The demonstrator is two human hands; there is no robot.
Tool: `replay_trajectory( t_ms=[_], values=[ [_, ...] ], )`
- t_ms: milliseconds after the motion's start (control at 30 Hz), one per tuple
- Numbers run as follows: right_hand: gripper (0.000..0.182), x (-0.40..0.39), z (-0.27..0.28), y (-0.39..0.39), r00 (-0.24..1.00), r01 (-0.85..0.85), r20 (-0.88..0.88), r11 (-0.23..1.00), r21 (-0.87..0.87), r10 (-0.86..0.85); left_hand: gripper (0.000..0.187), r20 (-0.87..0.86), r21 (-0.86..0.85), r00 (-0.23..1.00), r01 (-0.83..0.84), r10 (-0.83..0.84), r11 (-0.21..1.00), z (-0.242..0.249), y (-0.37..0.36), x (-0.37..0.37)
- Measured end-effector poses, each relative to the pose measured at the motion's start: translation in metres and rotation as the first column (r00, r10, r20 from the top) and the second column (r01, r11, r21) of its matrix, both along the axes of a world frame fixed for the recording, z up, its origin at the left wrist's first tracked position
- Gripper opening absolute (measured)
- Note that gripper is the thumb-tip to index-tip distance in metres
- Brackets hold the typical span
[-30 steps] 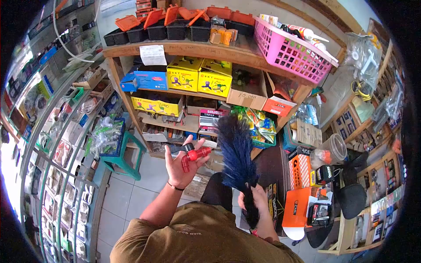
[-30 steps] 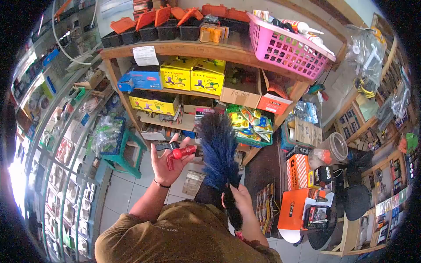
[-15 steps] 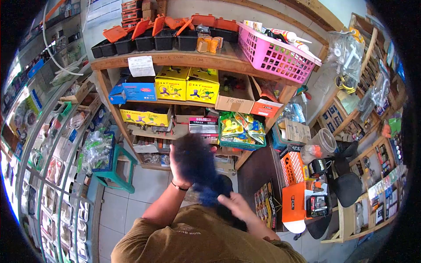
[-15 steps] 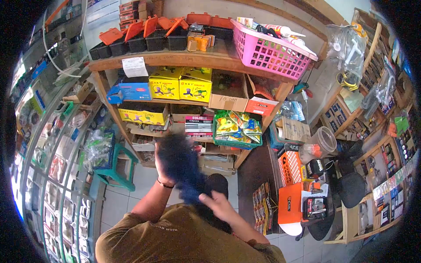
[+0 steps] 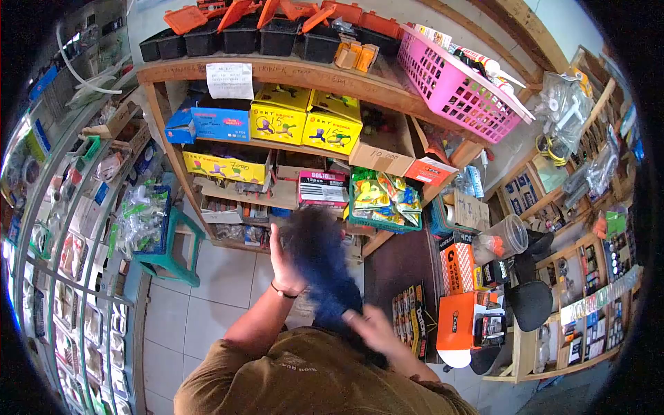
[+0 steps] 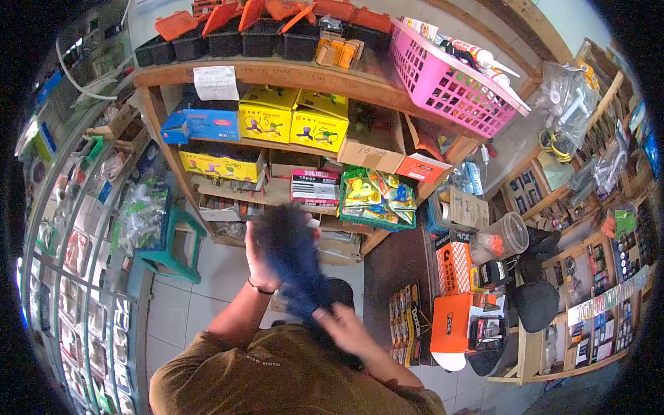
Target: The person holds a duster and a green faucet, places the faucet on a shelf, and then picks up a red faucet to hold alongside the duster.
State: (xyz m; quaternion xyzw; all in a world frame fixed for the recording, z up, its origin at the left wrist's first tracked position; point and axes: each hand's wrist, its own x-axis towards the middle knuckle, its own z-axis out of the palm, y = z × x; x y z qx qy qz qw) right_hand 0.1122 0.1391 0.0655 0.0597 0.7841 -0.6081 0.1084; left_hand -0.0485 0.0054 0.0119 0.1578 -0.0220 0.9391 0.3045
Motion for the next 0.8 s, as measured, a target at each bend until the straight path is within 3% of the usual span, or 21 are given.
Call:
replay_trajectory(
  t_ms=[33,67,100,167,200,233,300,333,367,400,433,500,567,633,667,700,767,800],
  values=[
    [0.030,0.002,-0.003,-0.007,0.961,-0.276,0.091,0.905,0.324,0.261,0.075,-0.053,-0.079,0.999,-0.003,-0.001,0.997,-0.005,0.000,-0.002],
    [0.030,0.005,-0.012,-0.025,0.964,-0.200,-0.196,0.976,-0.086,0.180,0.078,-0.066,-0.147,0.997,-0.045,0.036,0.988,-0.006,0.001,-0.001],
    [0.030,0.004,-0.010,-0.019,0.965,-0.202,-0.186,0.976,-0.085,0.183,0.078,-0.057,-0.145,0.998,-0.046,0.039,0.988,-0.011,-0.002,-0.001],
    [0.029,-0.005,0.004,0.003,0.989,0.131,0.062,0.990,0.046,-0.133,0.080,0.172,-0.239,0.985,0.009,0.033,0.971,-0.021,-0.010,-0.004],
    [0.027,-0.011,0.021,0.001,0.961,0.276,0.095,0.913,-0.301,-0.260,0.081,0.126,-0.202,0.989,-0.048,0.074,0.978,-0.010,-0.013,-0.001],
    [0.027,-0.016,0.008,0.003,0.928,0.356,0.030,0.856,-0.374,-0.372,0.082,0.087,-0.253,0.990,-0.082,0.107,0.964,-0.003,-0.015,0.001],
    [0.029,-0.012,0.012,-0.004,0.974,0.203,0.085,0.976,0.076,-0.209,0.082,0.217,-0.243,0.972,-0.039,0.094,0.969,-0.021,-0.015,-0.005],
    [0.032,-0.010,-0.003,-0.007,0.988,-0.084,0.144,0.970,0.227,0.052,0.081,0.113,-0.100,0.992,-0.042,0.053,0.994,-0.029,-0.010,-0.008],
    [0.032,-0.005,-0.008,-0.017,0.985,-0.149,0.095,0.986,0.067,0.143,0.080,0.004,0.048,1.000,-0.024,0.023,0.999,-0.034,-0.005,-0.011],
    [0.032,-0.006,-0.006,-0.016,0.988,-0.092,0.121,0.996,-0.008,0.092,0.079,0.072,-0.145,0.997,-0.015,0.025,0.989,-0.026,-0.006,-0.011],
    [0.031,-0.009,-0.004,-0.013,0.988,-0.032,0.149,0.996,-0.083,0.044,0.079,0.079,-0.145,0.997,-0.005,0.017,0.989,-0.030,-0.006,-0.011],
    [0.029,-0.019,0.003,-0.002,0.948,0.274,0.234,0.928,-0.251,-0.217,0.074,0.259,-0.241,0.964,0.009,0.055,0.970,-0.036,-0.007,-0.012],
    [0.027,-0.019,-0.002,-0.001,0.959,0.260,0.160,0.950,-0.174,-0.233,0.070,0.214,-0.193,0.974,-0.029,0.071,0.981,-0.016,-0.006,-0.007],
    [0.027,-0.008,-0.022,-0.008,0.995,0.012,0.097,0.995,-0.098,-0.003,0.070,0.163,-0.060,0.987,0.006,0.004,0.998,-0.012,-0.003,-0.007],
    [0.029,-0.008,-0.023,-0.010,0.986,-0.102,0.112,0.981,-0.165,0.122,0.070,0.164,-0.118,0.985,-0.040,0.060,0.992,-0.035,0.003,-0.012],
    [0.029,-0.010,-0.022,-0.008,0.987,-0.099,0.112,0.980,-0.170,0.119,0.071,0.131,-0.098,0.990,-0.033,0.046,0.995,-0.034,0.003,-0.014],
    [0.029,-0.019,-0.013,0.004,0.976,0.160,0.160,0.983,-0.085,-0.145,0.071,0.207,-0.105,0.978,0.056,-0.033,0.993,-0.012,-0.009,-0.009],
    [0.027,-0.023,-0.001,0.010,0.956,0.277,0.158,0.939,-0.202,-0.248,0.073,0.376,-0.022,0.925,0.065,-0.052,0.998,-0.018,-0.007,-0.011]
  ],
)
